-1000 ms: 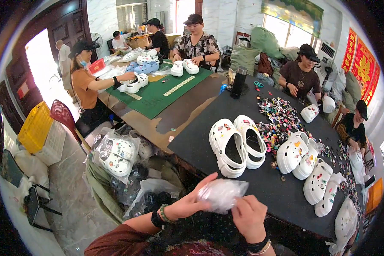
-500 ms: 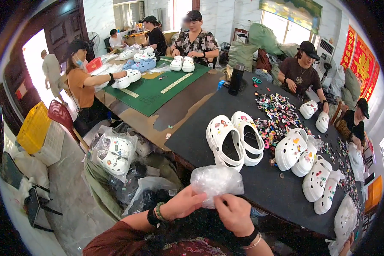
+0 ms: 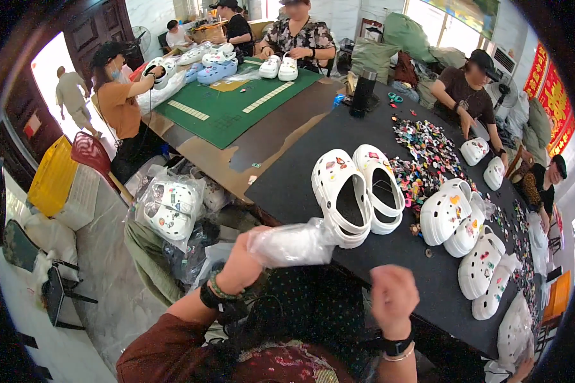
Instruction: Apply decorative charms and stickers to white clog-style shoes at a manufacturing or assembly station.
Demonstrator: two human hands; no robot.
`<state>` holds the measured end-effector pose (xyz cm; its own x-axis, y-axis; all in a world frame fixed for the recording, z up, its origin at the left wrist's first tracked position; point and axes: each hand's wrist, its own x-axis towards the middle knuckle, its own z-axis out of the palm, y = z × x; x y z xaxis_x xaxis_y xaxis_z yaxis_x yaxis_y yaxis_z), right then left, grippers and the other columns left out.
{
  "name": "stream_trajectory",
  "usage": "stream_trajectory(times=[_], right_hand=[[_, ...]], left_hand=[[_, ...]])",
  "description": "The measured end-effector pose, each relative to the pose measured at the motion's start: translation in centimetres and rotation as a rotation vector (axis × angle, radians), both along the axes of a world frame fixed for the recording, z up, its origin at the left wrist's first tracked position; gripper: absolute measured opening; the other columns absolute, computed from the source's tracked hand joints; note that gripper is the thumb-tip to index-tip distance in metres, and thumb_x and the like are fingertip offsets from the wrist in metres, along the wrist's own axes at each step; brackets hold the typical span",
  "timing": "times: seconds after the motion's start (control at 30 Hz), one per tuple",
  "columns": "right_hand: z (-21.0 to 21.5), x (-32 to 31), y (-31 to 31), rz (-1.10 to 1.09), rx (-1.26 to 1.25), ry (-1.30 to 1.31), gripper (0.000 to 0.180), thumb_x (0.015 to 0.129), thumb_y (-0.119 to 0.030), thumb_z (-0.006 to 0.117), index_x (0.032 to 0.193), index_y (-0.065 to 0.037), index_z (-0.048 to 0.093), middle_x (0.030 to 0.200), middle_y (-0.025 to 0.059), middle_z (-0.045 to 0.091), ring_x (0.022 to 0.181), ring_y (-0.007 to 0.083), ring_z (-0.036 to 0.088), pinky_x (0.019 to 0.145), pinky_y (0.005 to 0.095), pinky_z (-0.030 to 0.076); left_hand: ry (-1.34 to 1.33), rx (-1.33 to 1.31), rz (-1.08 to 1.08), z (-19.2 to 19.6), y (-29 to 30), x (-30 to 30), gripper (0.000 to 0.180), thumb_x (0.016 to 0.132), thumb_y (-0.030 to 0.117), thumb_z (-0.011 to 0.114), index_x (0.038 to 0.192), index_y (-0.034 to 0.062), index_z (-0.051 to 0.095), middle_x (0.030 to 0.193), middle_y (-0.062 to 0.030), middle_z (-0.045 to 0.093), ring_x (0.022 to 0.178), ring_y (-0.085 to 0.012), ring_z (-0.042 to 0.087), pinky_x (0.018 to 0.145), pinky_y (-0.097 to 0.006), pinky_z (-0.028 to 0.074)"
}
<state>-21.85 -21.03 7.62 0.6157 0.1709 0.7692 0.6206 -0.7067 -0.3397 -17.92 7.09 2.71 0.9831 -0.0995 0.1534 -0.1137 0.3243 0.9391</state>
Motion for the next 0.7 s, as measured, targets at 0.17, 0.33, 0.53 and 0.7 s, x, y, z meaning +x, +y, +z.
stream_trajectory(times=[0.17, 0.33, 0.53, 0.7], right_hand=[[-3.2, 2.9, -4.0, -0.302, 0.024, 0.219, 0.016, 0.081, 0.006, 0.061, 0.095, 0.0, 0.063, 0.096, 0.0133, 0.06, 0.079, 0.0296, 0.062, 0.066, 0.0367, 0.05], [-8.6, 3.8, -6.8, -0.399, -0.088, 0.268, 0.013, 0.082, 0.003, 0.06, 0.094, -0.001, 0.063, 0.099, 0.0133, 0.059, 0.086, 0.0319, 0.063, 0.069, 0.0379, 0.051], [-9.7, 4.5, -6.4, -0.42, -0.082, 0.279, 0.012, 0.081, 0.002, 0.062, 0.093, -0.002, 0.064, 0.097, 0.013, 0.059, 0.078, 0.0308, 0.064, 0.064, 0.0372, 0.052], [-9.5, 4.6, -6.2, -0.438, -0.098, 0.288, 0.013, 0.079, 0.001, 0.064, 0.091, -0.003, 0.064, 0.095, 0.0118, 0.06, 0.072, 0.0298, 0.064, 0.06, 0.0365, 0.052]], left_hand=[[0.027, -0.046, 0.15, -1.7, 3.1, 3.1, 0.019, 0.098, 0.01, 0.05, 0.106, -0.0021, 0.062, 0.097, -0.0031, 0.065, 0.088, -0.0102, 0.06, 0.081, -0.027, 0.048], [-0.03, -0.035, 0.154, -1.7, 5.2, 7.2, 0.034, 0.088, -0.005, 0.053, 0.122, -0.0029, 0.055, 0.113, -0.0042, 0.061, 0.105, -0.0128, 0.057, 0.093, -0.027, 0.045], [-0.107, 0.296, 0.231, -0.5, 8.0, 12.4, 0.04, 0.088, -0.001, 0.056, 0.127, -0.0034, 0.051, 0.107, -0.0057, 0.063, 0.096, -0.015, 0.063, 0.082, -0.026, 0.051], [-0.053, 0.752, 0.359, 2.1, 9.5, 18.8, 0.031, 0.086, 0.003, 0.06, 0.117, 0.0025, 0.061, 0.088, -0.0082, 0.068, 0.074, -0.0103, 0.065, 0.053, -0.025, 0.051]])
